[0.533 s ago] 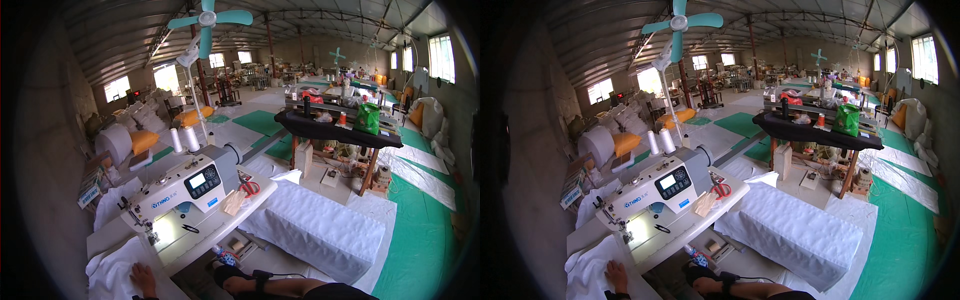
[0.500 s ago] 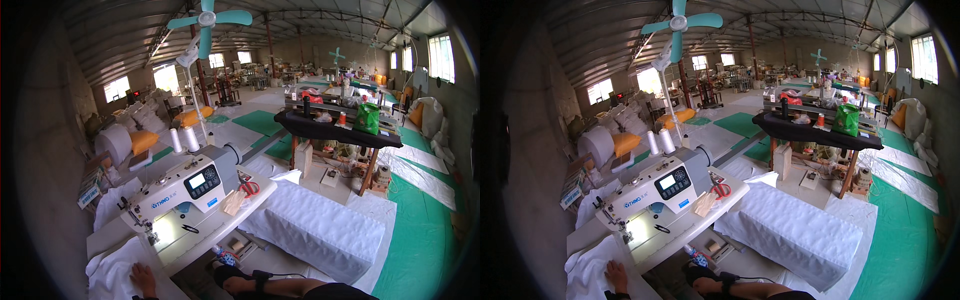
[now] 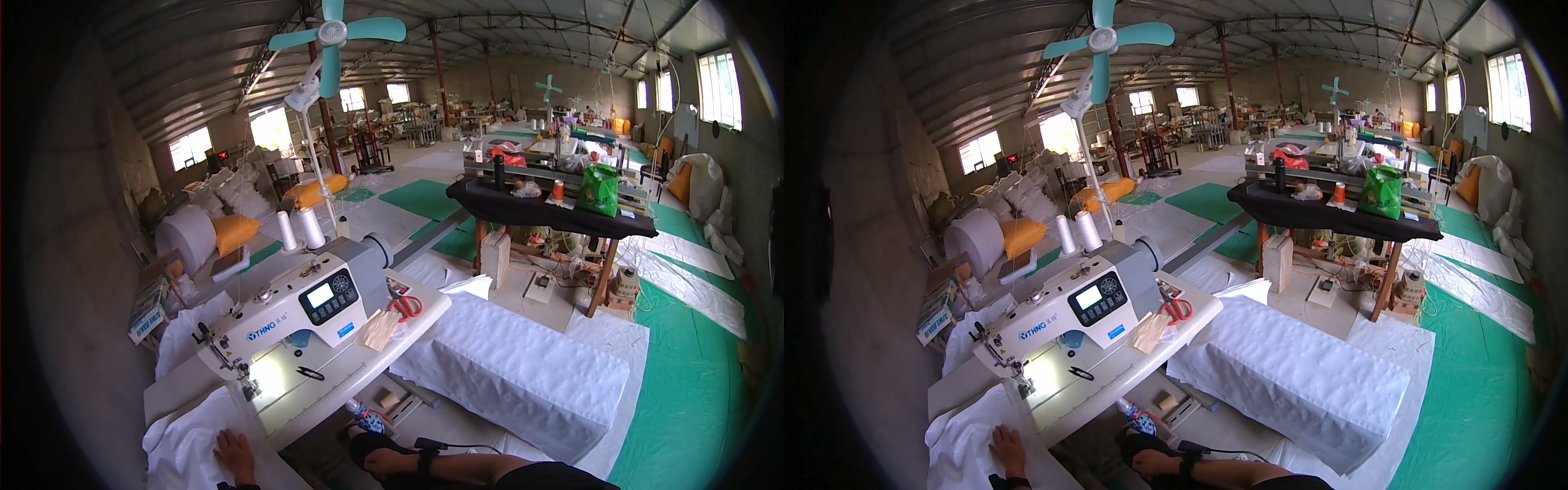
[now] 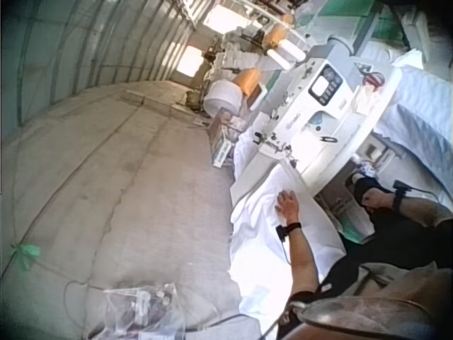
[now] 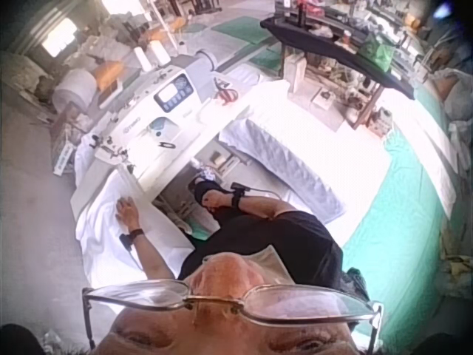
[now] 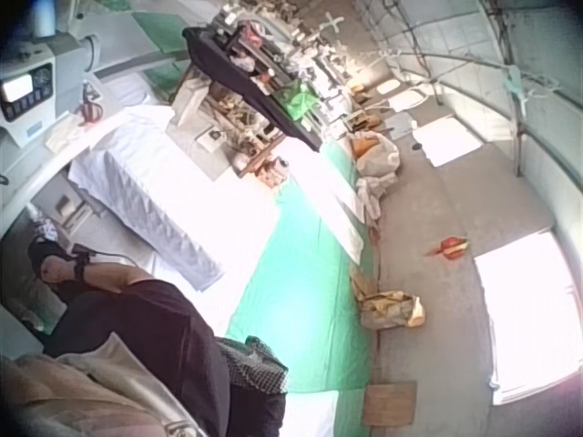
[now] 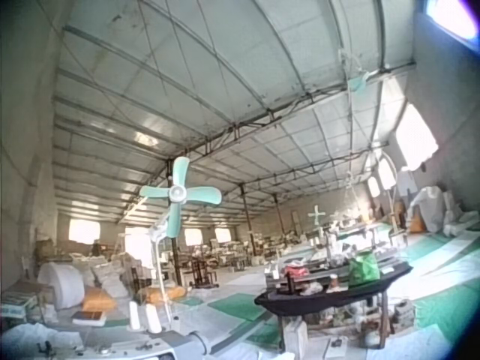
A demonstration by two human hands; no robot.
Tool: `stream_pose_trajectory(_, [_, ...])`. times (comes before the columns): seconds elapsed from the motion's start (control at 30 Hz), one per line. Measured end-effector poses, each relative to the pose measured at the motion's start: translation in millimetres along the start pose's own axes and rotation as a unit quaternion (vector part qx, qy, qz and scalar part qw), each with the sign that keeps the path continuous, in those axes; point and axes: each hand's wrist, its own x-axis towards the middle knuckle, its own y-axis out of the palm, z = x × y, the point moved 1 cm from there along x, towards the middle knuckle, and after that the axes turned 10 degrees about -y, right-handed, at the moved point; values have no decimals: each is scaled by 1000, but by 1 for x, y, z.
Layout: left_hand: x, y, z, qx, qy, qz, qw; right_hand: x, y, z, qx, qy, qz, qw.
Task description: Sewing and folding large white plastic or synthetic fabric sheets using an industrial sewing machine.
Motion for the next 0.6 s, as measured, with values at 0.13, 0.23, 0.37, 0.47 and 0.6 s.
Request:
stream_pose_trajectory(0.13, [6,10,4,12,10,2,1000,17,-11,16,-170,-95,86,977])
stream_pose_trajectory(0.23, [13,24,13,76,49,-5,996,30,-55,92,-308,-513,-69,799])
stream_pose_trajectory(0.37, [19,27,18,46,53,5,998,20,-147,225,567,-205,-88,793])
stream_pose_trajectory(0.47, [12,-6,-10,3,18,50,999,12,-186,331,673,-291,-1,680])
stream_pose_trajectory(0.6, [-37,-95,-90,-427,152,49,890,21,-177,414,678,-318,40,661])
